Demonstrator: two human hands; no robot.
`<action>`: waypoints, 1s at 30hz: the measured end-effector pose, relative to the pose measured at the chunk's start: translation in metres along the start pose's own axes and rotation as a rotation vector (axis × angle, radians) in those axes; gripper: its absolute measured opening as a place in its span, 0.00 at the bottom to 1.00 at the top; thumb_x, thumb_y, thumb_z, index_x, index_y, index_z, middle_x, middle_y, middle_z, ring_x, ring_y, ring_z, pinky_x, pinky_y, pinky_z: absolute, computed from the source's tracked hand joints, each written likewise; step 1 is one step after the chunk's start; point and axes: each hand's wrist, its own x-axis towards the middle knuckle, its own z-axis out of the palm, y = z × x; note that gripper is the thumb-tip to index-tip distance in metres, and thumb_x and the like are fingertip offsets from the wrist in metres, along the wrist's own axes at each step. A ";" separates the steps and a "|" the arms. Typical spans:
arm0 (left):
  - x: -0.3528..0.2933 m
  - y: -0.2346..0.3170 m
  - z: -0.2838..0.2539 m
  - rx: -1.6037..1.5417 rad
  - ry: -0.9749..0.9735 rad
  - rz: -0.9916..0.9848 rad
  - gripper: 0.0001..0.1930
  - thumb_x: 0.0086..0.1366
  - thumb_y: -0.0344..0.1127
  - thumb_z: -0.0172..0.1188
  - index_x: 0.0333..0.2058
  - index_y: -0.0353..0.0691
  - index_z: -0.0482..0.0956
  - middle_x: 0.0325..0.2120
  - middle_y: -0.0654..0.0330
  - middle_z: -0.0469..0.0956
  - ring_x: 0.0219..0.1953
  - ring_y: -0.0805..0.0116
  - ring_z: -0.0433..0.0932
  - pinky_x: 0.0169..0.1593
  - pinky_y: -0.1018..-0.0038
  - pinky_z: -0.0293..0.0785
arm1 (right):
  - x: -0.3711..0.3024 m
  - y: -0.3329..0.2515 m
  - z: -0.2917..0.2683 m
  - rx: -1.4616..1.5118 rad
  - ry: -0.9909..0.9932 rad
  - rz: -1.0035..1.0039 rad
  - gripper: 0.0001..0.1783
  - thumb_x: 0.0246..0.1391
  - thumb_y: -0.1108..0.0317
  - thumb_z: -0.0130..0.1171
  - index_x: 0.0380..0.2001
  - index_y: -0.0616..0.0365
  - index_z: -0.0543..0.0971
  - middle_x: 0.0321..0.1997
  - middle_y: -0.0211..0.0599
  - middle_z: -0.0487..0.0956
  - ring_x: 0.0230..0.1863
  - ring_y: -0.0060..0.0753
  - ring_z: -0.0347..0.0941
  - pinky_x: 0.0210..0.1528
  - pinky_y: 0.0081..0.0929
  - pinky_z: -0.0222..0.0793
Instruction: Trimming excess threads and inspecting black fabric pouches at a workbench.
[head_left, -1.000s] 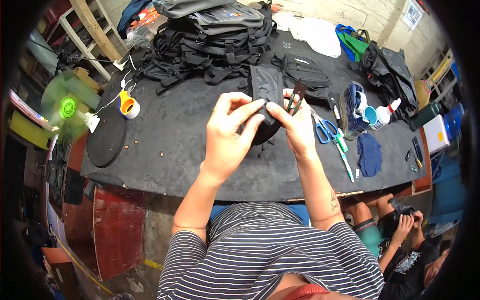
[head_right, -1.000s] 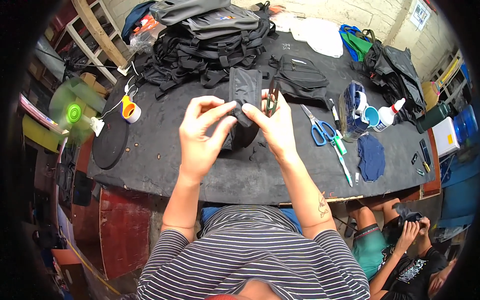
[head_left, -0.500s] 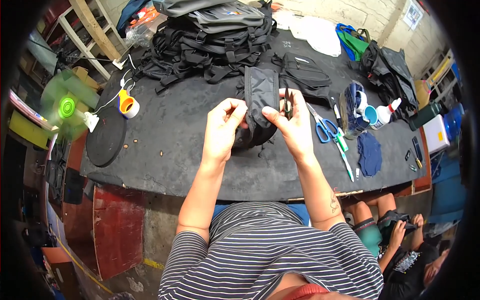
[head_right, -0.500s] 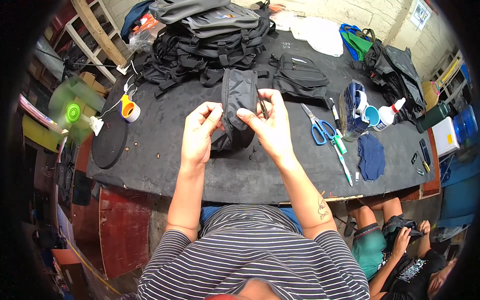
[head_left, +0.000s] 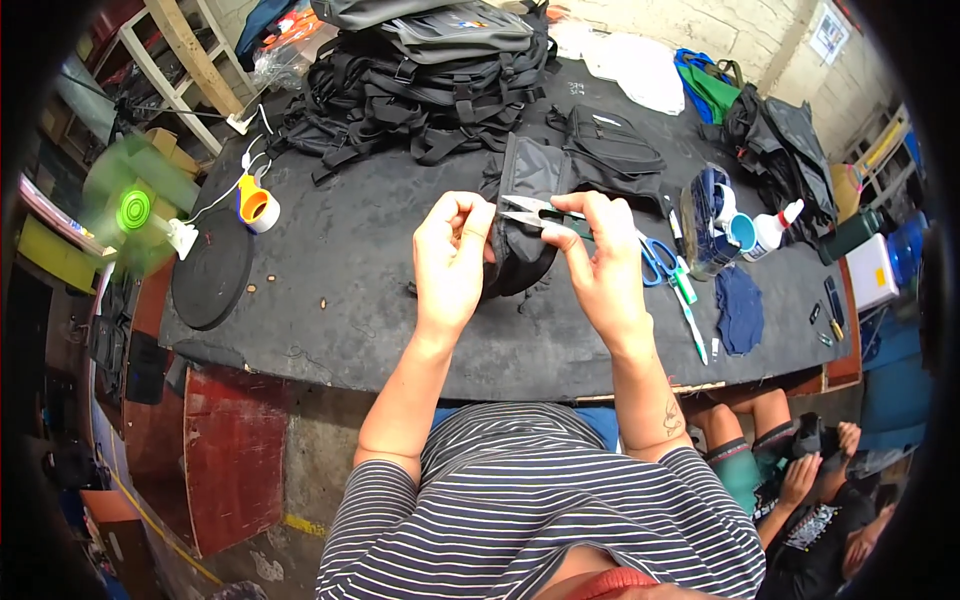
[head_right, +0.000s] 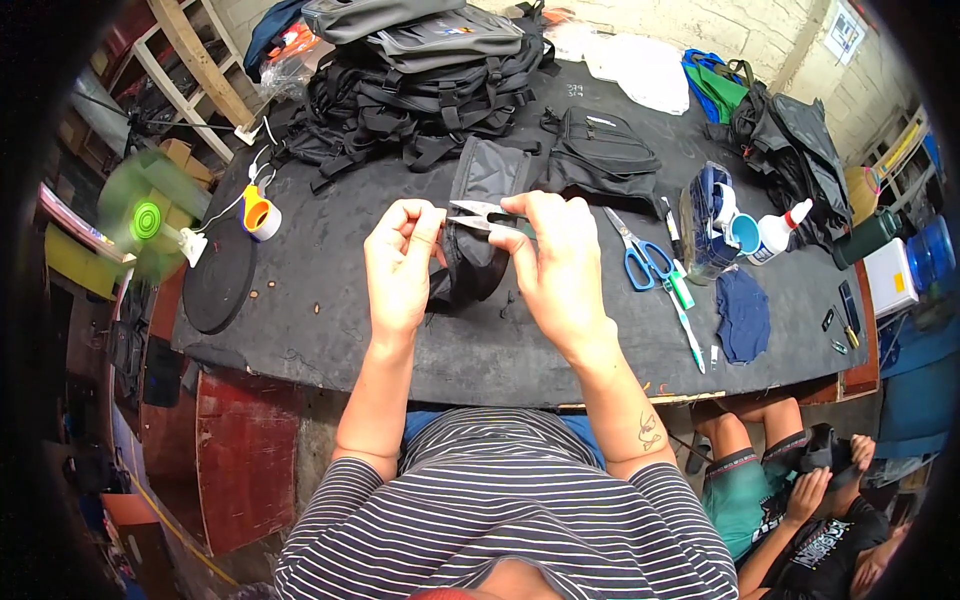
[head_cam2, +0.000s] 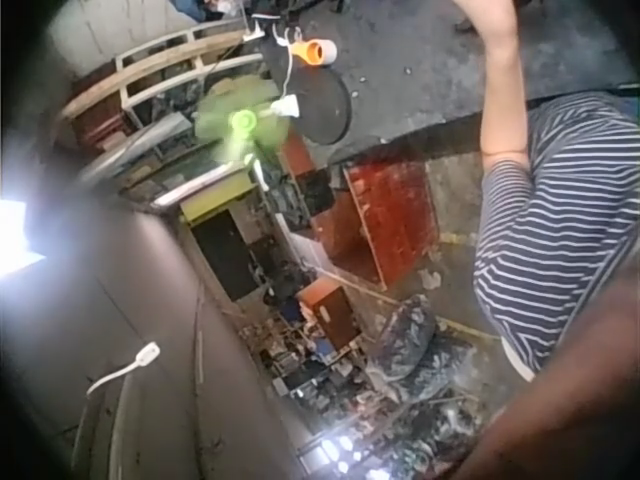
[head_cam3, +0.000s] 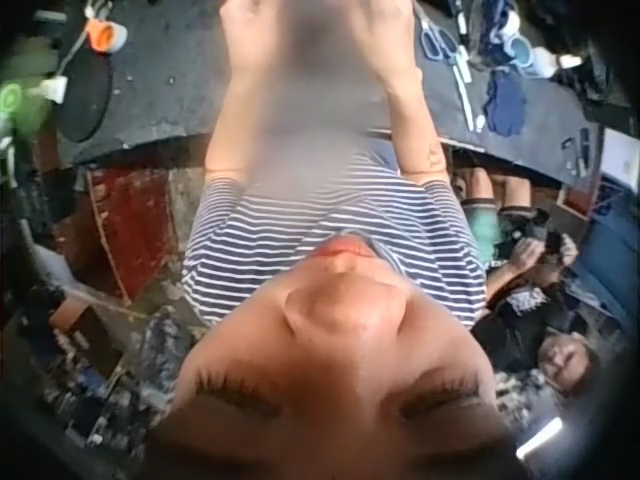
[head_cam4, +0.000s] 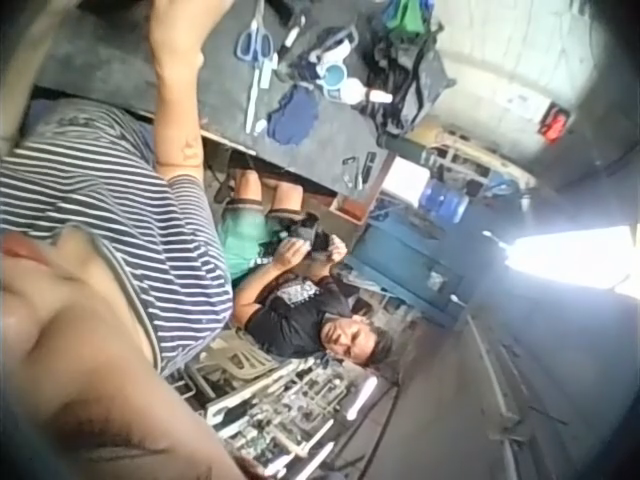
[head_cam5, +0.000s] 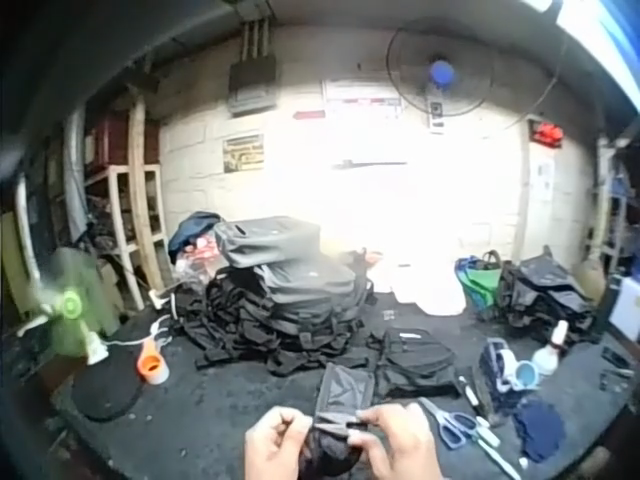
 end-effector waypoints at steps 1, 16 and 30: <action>0.000 0.000 0.000 0.000 0.010 0.013 0.07 0.66 0.33 0.52 0.30 0.36 0.71 0.20 0.69 0.70 0.20 0.84 0.65 0.24 0.86 0.61 | -0.001 0.000 -0.001 0.010 0.001 -0.009 0.14 0.42 0.73 0.63 0.35 0.59 0.74 0.34 0.37 0.75 0.35 0.40 0.66 0.40 0.34 0.62; -0.018 0.009 0.014 0.029 -0.064 -0.011 0.07 0.67 0.33 0.51 0.32 0.36 0.71 0.23 0.68 0.72 0.23 0.84 0.67 0.28 0.86 0.65 | -0.025 0.018 -0.004 0.193 0.079 0.080 0.11 0.41 0.77 0.62 0.31 0.61 0.76 0.34 0.38 0.76 0.38 0.35 0.70 0.43 0.28 0.64; 0.015 -0.083 -0.068 0.534 -0.078 -0.155 0.17 0.58 0.35 0.60 0.45 0.36 0.74 0.42 0.56 0.76 0.48 0.65 0.72 0.53 0.71 0.65 | -0.189 0.130 -0.085 0.477 0.361 0.977 0.26 0.63 0.47 0.40 0.29 0.61 0.72 0.22 0.31 0.71 0.21 0.21 0.67 0.26 0.20 0.64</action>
